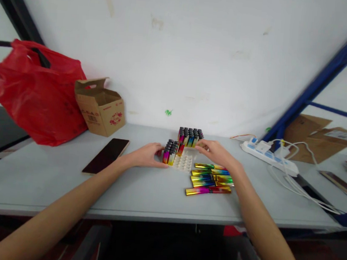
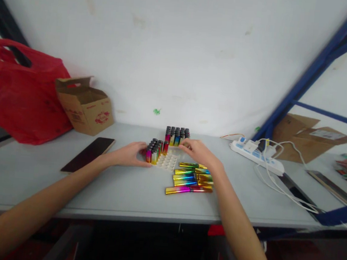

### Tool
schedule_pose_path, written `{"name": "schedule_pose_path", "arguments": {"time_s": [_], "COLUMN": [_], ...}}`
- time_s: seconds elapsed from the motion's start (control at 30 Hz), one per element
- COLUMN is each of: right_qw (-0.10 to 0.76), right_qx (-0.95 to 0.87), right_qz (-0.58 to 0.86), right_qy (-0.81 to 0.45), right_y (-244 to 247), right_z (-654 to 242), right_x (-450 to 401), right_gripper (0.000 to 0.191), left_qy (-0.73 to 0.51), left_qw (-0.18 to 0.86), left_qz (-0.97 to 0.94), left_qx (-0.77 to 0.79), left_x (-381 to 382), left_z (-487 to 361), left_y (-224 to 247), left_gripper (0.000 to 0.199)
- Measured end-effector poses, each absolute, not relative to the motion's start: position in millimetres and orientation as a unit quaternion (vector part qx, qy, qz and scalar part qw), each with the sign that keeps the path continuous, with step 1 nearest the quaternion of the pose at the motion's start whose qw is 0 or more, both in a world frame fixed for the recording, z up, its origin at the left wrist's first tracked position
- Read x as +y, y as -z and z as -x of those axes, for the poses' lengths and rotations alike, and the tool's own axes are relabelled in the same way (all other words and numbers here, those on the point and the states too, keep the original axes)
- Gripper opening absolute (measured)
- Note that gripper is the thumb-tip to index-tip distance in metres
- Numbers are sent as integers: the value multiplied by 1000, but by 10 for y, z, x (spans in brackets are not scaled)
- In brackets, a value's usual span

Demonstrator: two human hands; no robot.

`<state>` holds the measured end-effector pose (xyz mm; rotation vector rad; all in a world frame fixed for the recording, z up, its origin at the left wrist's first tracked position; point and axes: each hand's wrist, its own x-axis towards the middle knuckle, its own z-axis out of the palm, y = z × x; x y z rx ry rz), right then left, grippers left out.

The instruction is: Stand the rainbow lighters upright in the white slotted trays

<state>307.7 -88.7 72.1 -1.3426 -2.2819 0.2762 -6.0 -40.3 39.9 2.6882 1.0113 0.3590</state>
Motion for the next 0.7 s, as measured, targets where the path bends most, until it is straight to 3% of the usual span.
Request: {"name": "schedule_pose_path", "arguments": {"time_s": [0.17,0.33,0.5,0.6,0.7], "right_qw": [209,170,162,210,338], "right_qx": [-819,-824,-842,-820,-767], "right_qz": [507,517,487,491,503], "right_qy": [-167,-159,-166,-208,-210], "right_y": [-808,-669,-563,-551,-575], "right_z": [-3463,-3516,-3505,-3538,-3532], "right_x": [-1067,-1141,-1068,-1018,-974], "right_gripper": [25,29,18,24,33], "left_qy": [-142,-151,-146,-151,-157], "left_qw": [120,134,129,130,136], "left_qz": [-912,-909,-909,-907,-905], "left_qx": [366,365,368,371,370], "left_x": [-412,-415,-405,-400,-405], "left_z": [32,26,28,27,29], "left_y": [-352,-355,-359,-344,-335], "left_gripper": [78,78,78,77,77]}}
